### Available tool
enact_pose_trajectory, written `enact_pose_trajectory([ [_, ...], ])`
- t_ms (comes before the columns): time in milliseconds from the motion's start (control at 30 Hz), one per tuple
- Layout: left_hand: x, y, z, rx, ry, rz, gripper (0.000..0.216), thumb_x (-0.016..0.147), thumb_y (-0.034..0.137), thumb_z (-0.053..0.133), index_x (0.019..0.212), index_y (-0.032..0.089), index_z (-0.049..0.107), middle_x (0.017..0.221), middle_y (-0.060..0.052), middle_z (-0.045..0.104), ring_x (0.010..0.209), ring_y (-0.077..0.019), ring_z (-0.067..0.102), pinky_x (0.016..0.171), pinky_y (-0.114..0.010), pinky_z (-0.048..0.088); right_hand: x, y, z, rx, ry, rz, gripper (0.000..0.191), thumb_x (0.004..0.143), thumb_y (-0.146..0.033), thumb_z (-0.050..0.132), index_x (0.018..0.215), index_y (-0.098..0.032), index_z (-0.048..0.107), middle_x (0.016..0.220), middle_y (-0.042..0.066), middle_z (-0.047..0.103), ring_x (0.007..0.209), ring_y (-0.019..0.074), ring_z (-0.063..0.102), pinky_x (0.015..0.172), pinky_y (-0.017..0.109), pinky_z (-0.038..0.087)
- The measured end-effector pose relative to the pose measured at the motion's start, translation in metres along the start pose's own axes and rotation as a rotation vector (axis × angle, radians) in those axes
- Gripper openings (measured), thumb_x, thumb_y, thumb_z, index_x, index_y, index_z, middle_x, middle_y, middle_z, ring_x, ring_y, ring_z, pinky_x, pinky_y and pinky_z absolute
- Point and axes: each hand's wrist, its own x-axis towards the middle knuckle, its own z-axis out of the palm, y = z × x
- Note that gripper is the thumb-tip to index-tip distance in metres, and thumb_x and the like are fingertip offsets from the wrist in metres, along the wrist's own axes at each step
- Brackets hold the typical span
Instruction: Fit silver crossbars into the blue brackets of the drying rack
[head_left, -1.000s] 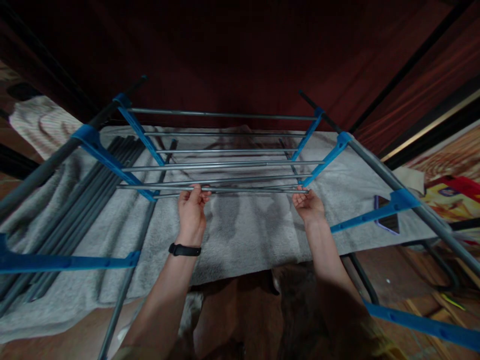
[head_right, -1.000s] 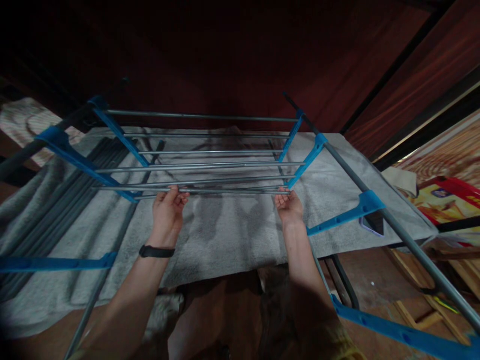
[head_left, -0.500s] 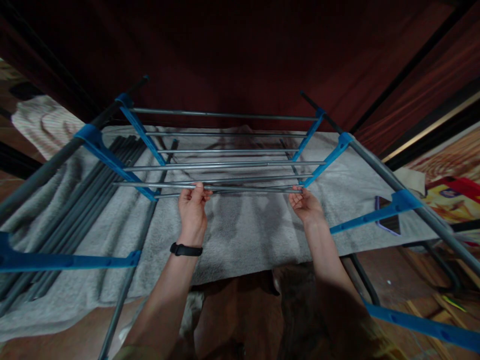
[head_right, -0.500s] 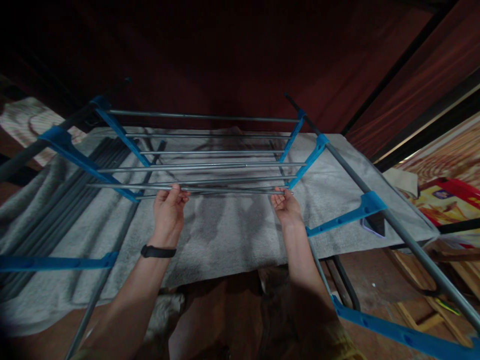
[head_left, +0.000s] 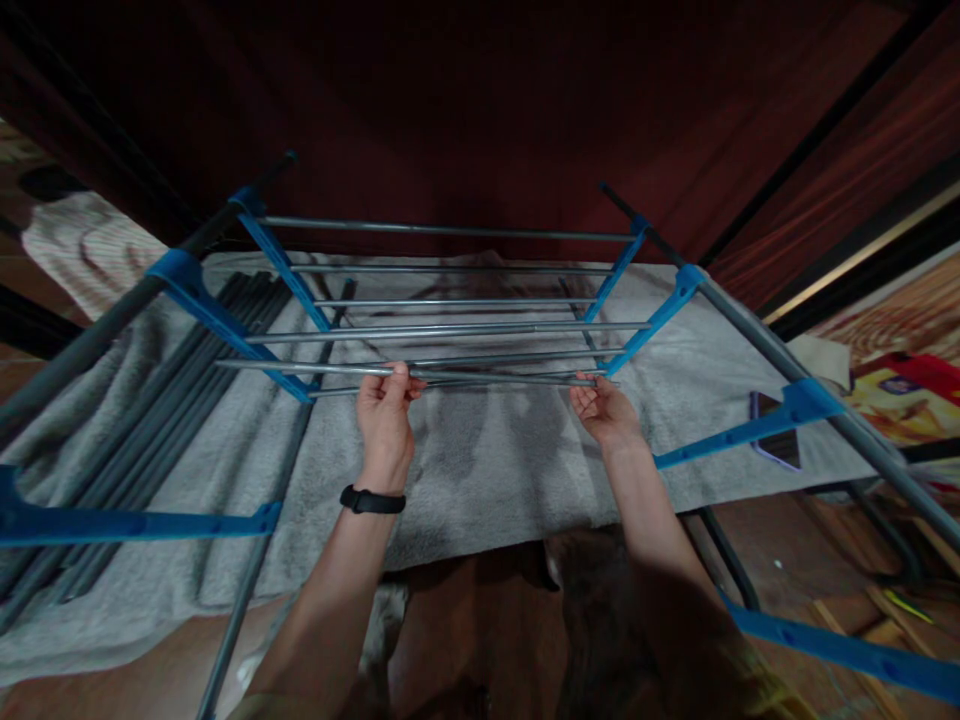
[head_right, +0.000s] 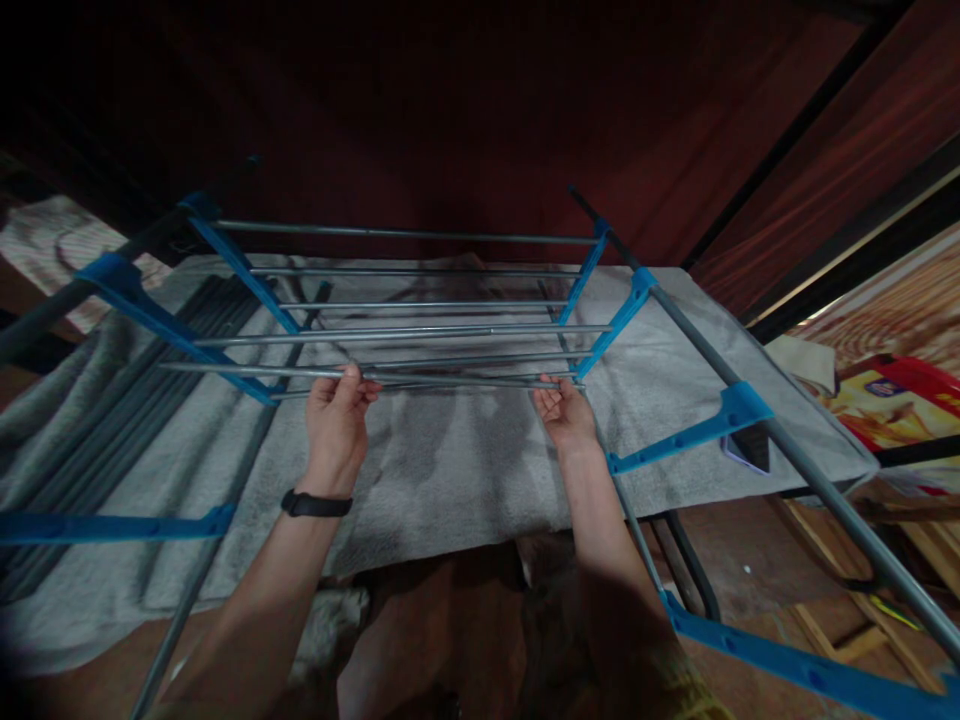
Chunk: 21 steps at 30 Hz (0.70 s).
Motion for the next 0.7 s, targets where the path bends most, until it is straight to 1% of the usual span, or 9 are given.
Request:
enact_pose_trajectory([
  [133, -0.002, 0.002, 0.004, -0.005, -0.022, -0.005, 0.024, 0.073, 0.037, 0.078, 0.083, 0.022, 0.063, 0.07, 0.003, 0.062, 0.062, -0.0107, 0.062, 0.057, -0.022, 0.045, -0.002, 0.002, 0.002, -0.001, -0.005, 0.0, 0.022, 0.095, -0.014, 0.042, 0.079, -0.021, 0.055, 0.072, 0.0, 0.07, 0.06, 0.0102, 0.066, 0.059, 0.023, 0.061],
  [233, -0.003, 0.004, 0.005, -0.026, -0.05, -0.009, 0.023, 0.074, 0.037, 0.078, 0.084, 0.021, 0.064, 0.078, 0.001, 0.066, 0.063, -0.0112, 0.063, 0.059, -0.023, 0.045, -0.002, 0.003, 0.003, -0.002, -0.014, -0.005, 0.021, 0.094, -0.013, 0.043, 0.08, -0.021, 0.055, 0.072, 0.0, 0.07, 0.06, 0.0104, 0.067, 0.06, 0.023, 0.061],
  [400, -0.007, 0.009, 0.007, -0.074, -0.131, -0.075, 0.028, 0.074, 0.036, 0.078, 0.093, 0.021, 0.065, 0.089, -0.006, 0.072, 0.069, -0.0137, 0.066, 0.066, -0.025, 0.048, -0.002, 0.003, 0.003, 0.003, -0.02, 0.001, 0.021, 0.094, -0.014, 0.043, 0.079, -0.021, 0.056, 0.072, 0.0, 0.07, 0.06, 0.0104, 0.067, 0.06, 0.024, 0.061],
  [533, -0.008, 0.011, 0.006, -0.079, -0.2, -0.071, 0.033, 0.072, 0.034, 0.079, 0.099, 0.02, 0.066, 0.096, -0.009, 0.073, 0.074, -0.0158, 0.068, 0.069, -0.027, 0.049, -0.001, 0.003, 0.003, 0.008, -0.024, 0.003, 0.021, 0.094, -0.014, 0.043, 0.079, -0.02, 0.056, 0.073, 0.001, 0.07, 0.061, 0.0107, 0.068, 0.061, 0.024, 0.061],
  [600, -0.006, 0.011, 0.004, -0.085, -0.203, -0.062, 0.035, 0.072, 0.035, 0.078, 0.101, 0.019, 0.066, 0.096, -0.01, 0.074, 0.074, -0.0163, 0.069, 0.069, -0.027, 0.05, -0.001, 0.001, 0.001, 0.011, -0.018, 0.0, 0.023, 0.095, -0.014, 0.042, 0.079, -0.02, 0.056, 0.072, 0.001, 0.07, 0.061, 0.0103, 0.067, 0.061, 0.023, 0.061],
  [700, -0.001, 0.013, 0.0, -0.103, -0.164, -0.054, 0.034, 0.073, 0.034, 0.077, 0.102, 0.019, 0.067, 0.095, -0.009, 0.074, 0.072, -0.0154, 0.068, 0.068, -0.027, 0.05, 0.001, -0.001, -0.001, 0.012, -0.011, -0.011, 0.023, 0.095, -0.015, 0.042, 0.077, -0.021, 0.055, 0.071, 0.0, 0.07, 0.061, 0.0098, 0.067, 0.061, 0.023, 0.061],
])
